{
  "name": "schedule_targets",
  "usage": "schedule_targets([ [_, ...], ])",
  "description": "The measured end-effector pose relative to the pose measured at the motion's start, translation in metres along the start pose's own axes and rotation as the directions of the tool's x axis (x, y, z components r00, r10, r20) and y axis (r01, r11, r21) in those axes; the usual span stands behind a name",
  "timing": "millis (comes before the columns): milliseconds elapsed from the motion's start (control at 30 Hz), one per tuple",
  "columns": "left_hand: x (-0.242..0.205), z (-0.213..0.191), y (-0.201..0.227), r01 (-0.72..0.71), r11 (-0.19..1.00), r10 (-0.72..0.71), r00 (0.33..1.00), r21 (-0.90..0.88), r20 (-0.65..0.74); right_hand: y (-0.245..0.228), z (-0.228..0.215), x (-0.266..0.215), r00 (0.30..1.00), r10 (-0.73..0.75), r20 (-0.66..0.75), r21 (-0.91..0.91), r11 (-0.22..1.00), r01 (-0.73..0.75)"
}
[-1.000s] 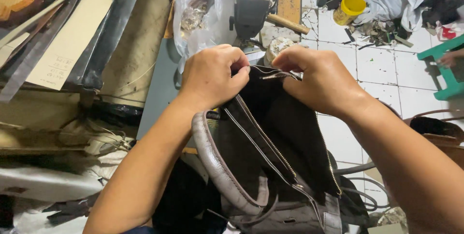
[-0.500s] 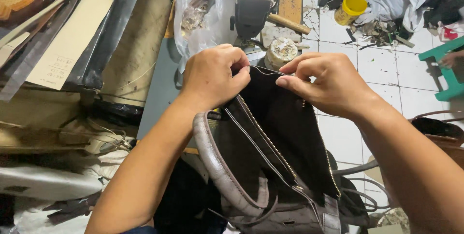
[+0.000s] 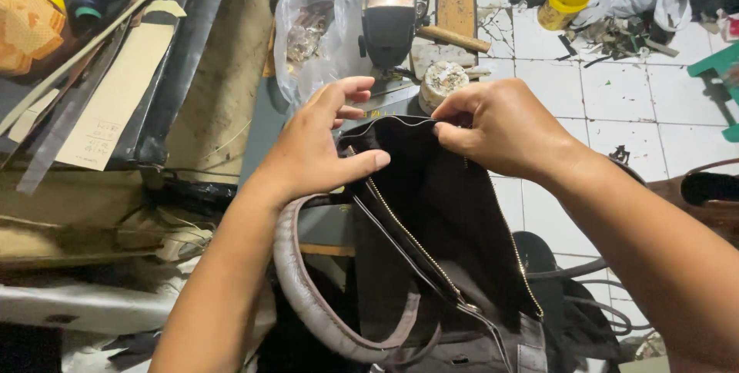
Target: Inspecting and adjusting the zipper and top edge of a leather tote bag
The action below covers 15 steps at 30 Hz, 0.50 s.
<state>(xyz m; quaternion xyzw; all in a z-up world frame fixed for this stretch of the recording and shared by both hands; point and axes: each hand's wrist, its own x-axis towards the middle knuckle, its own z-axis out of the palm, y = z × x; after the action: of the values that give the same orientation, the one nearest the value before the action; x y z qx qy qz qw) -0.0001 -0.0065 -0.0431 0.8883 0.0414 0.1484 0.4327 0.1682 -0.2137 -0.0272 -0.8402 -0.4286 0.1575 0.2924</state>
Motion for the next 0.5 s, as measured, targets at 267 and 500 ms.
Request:
schedule_targets([
  [267,-0.017,-0.014,0.009,0.322,0.945,-0.327,0.939,0.054,0.111,0.003,-0.003,-0.002,0.999,-0.033,-0.026,0.014,0.999,0.033],
  [500,-0.027,-0.015,0.003,0.374,0.927,-0.37,0.926,-0.04,0.07,0.001,-0.002,-0.003,0.998,-0.056,-0.016,0.008,0.998,0.056],
])
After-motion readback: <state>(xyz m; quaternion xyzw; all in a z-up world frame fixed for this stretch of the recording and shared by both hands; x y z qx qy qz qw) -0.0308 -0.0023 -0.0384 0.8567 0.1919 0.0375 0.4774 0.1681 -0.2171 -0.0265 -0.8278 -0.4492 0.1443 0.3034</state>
